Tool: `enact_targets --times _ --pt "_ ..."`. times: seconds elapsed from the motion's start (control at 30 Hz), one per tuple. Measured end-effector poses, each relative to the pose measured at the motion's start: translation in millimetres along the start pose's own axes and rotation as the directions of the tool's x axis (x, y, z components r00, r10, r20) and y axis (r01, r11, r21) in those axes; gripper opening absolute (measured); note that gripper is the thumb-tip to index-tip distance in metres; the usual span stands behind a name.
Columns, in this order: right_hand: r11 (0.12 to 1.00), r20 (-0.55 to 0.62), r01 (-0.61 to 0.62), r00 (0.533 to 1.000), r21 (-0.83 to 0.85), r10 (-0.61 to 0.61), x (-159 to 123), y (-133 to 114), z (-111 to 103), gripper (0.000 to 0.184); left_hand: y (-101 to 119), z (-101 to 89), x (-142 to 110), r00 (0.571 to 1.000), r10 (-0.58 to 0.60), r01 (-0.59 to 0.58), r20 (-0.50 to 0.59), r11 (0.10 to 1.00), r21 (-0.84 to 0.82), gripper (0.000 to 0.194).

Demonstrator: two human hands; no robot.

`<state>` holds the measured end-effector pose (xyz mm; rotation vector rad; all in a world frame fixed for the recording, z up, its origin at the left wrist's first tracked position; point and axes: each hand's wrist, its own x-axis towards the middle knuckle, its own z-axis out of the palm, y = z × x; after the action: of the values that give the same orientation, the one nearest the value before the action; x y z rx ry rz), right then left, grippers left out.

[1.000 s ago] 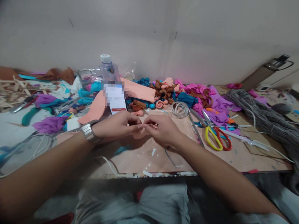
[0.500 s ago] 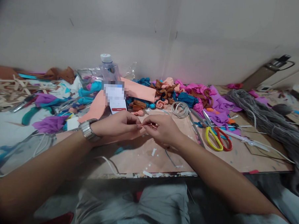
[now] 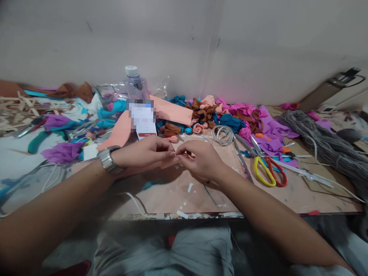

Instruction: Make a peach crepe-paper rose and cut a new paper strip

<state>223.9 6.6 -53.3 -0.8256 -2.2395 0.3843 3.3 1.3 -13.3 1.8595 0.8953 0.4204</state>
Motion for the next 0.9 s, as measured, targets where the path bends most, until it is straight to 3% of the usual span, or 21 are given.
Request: enact_targets --times 0.13,0.37,0.6,0.9 --pt "1.0 -0.005 0.009 1.0 0.005 -0.009 0.6 -1.0 0.3 0.01 -1.1 0.2 1.4 1.0 -0.006 0.007 0.017 0.996 -0.091 0.026" --pt "0.999 -0.01 0.012 1.0 -0.032 -0.013 1.0 -1.1 0.9 0.008 -0.7 -6.1 4.1 0.999 -0.03 0.032 -0.022 0.995 0.091 0.024" --pt "0.997 -0.012 0.046 0.999 -0.065 -0.047 1.3 0.1 1.7 0.009 -4.1 -5.9 3.9 0.999 -0.015 0.018 -0.042 0.996 0.086 0.03" --pt "0.998 -0.047 0.044 0.998 -0.054 -0.046 0.9 -1.1 0.6 0.008 3.7 -4.4 0.7 0.999 -0.015 0.023 -0.039 0.979 0.204 0.036"
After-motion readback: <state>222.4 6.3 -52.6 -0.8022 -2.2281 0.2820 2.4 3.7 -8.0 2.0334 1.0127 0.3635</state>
